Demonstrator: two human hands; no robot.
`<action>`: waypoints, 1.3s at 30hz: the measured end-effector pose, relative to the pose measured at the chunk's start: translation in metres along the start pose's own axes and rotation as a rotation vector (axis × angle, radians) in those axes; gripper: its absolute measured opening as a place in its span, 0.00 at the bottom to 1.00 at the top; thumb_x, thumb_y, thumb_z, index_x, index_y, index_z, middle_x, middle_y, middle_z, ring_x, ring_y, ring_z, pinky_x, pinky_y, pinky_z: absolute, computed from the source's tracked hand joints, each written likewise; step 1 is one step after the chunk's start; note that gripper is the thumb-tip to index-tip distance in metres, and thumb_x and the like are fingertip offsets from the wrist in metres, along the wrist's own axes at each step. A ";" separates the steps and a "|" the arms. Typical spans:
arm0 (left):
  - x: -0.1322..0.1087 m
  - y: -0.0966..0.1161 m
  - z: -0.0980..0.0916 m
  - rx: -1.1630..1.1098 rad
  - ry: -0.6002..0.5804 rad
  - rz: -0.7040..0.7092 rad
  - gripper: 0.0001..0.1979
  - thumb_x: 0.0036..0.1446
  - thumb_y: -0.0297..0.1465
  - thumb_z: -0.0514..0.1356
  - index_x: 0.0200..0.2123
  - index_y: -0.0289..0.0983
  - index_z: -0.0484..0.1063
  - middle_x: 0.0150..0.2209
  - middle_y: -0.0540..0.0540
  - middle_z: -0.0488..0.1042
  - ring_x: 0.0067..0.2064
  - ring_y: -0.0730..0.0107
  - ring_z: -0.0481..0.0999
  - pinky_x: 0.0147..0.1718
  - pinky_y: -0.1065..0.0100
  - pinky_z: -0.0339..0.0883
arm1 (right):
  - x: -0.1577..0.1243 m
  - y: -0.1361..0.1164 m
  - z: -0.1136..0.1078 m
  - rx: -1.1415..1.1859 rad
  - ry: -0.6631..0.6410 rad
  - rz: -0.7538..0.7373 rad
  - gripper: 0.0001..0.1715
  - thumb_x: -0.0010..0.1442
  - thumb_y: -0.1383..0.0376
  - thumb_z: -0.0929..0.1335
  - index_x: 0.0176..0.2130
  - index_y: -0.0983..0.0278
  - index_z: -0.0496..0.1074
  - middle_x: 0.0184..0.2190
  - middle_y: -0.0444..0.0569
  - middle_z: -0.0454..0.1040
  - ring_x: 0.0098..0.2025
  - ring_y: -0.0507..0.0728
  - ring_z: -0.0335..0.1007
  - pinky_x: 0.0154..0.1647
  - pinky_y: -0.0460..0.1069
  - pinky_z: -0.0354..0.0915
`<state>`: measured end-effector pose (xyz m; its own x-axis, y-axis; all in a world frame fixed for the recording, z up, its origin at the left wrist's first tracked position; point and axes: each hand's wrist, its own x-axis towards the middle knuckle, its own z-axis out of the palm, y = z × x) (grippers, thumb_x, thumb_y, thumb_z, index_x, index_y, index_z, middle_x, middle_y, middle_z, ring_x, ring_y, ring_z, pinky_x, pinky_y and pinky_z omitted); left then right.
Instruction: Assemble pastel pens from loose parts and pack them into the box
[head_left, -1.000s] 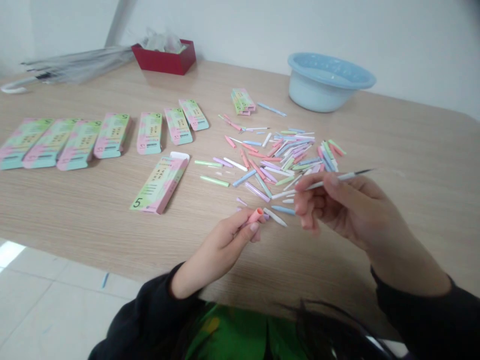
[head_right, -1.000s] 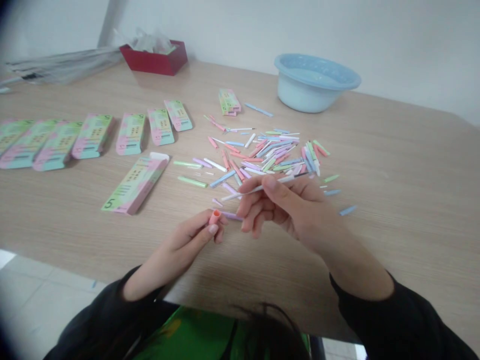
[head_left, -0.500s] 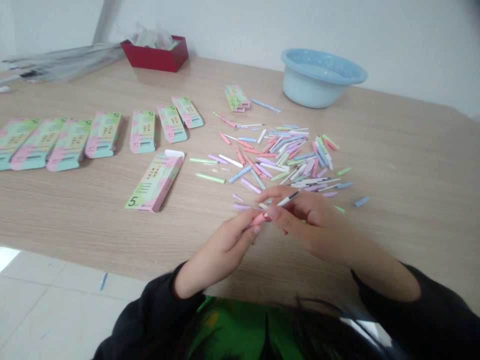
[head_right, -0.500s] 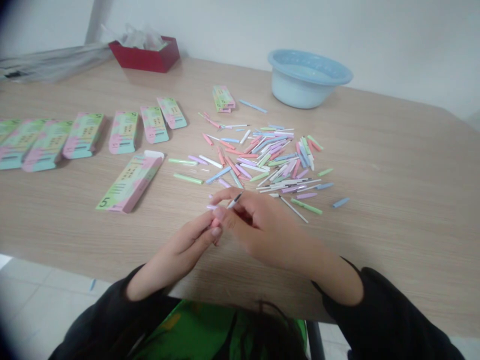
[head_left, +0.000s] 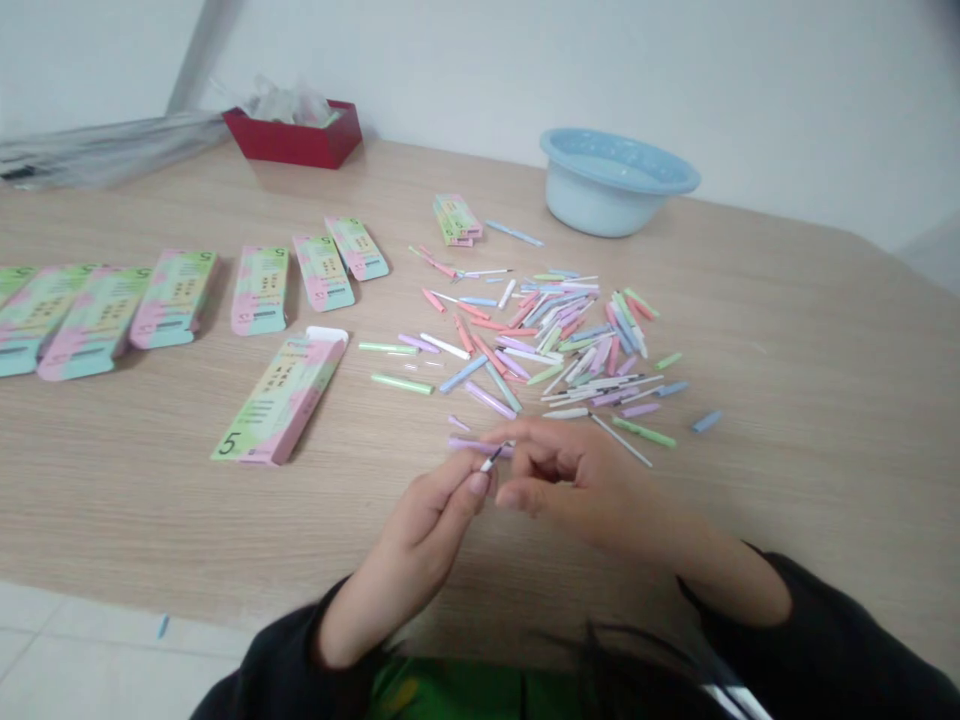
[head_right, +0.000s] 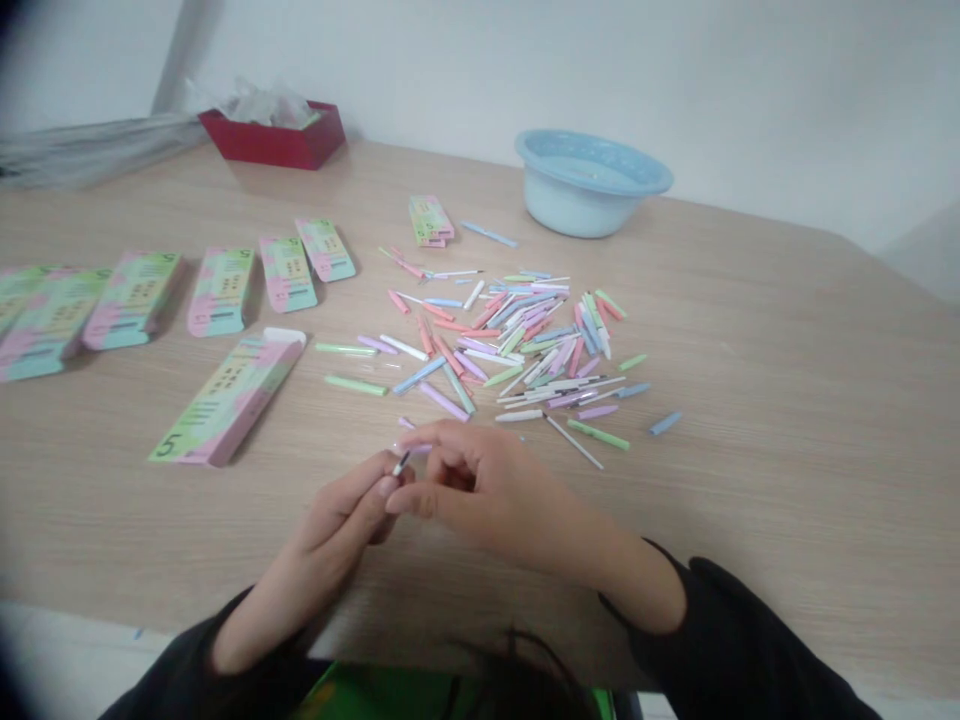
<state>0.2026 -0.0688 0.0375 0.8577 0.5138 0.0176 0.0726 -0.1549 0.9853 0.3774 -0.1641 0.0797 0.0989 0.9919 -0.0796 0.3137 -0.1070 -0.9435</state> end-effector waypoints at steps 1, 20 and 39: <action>-0.002 -0.001 -0.003 0.004 0.014 -0.019 0.18 0.72 0.40 0.51 0.28 0.40 0.64 0.25 0.53 0.60 0.28 0.70 0.60 0.33 0.67 0.62 | 0.002 0.001 -0.008 0.002 0.002 0.020 0.18 0.64 0.57 0.72 0.51 0.60 0.76 0.23 0.38 0.69 0.24 0.49 0.62 0.25 0.45 0.57; -0.012 -0.019 -0.019 -0.015 0.223 -0.343 0.26 0.65 0.53 0.56 0.24 0.39 0.69 0.24 0.50 0.64 0.27 0.68 0.64 0.26 0.70 0.63 | 0.136 0.097 -0.145 -0.947 0.116 -0.052 0.09 0.58 0.70 0.68 0.35 0.66 0.81 0.38 0.53 0.79 0.40 0.58 0.72 0.45 0.51 0.64; -0.003 -0.022 -0.018 0.109 0.167 -0.171 0.22 0.70 0.43 0.53 0.24 0.39 0.63 0.23 0.52 0.62 0.26 0.70 0.61 0.28 0.70 0.60 | 0.137 0.063 -0.116 -1.069 0.179 0.066 0.08 0.56 0.67 0.69 0.28 0.65 0.78 0.31 0.53 0.81 0.37 0.61 0.75 0.40 0.53 0.63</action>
<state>0.1891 -0.0516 0.0192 0.7331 0.6709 -0.1114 0.2721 -0.1393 0.9521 0.5203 -0.0428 0.0465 0.2549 0.9669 0.0096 0.9544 -0.2500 -0.1633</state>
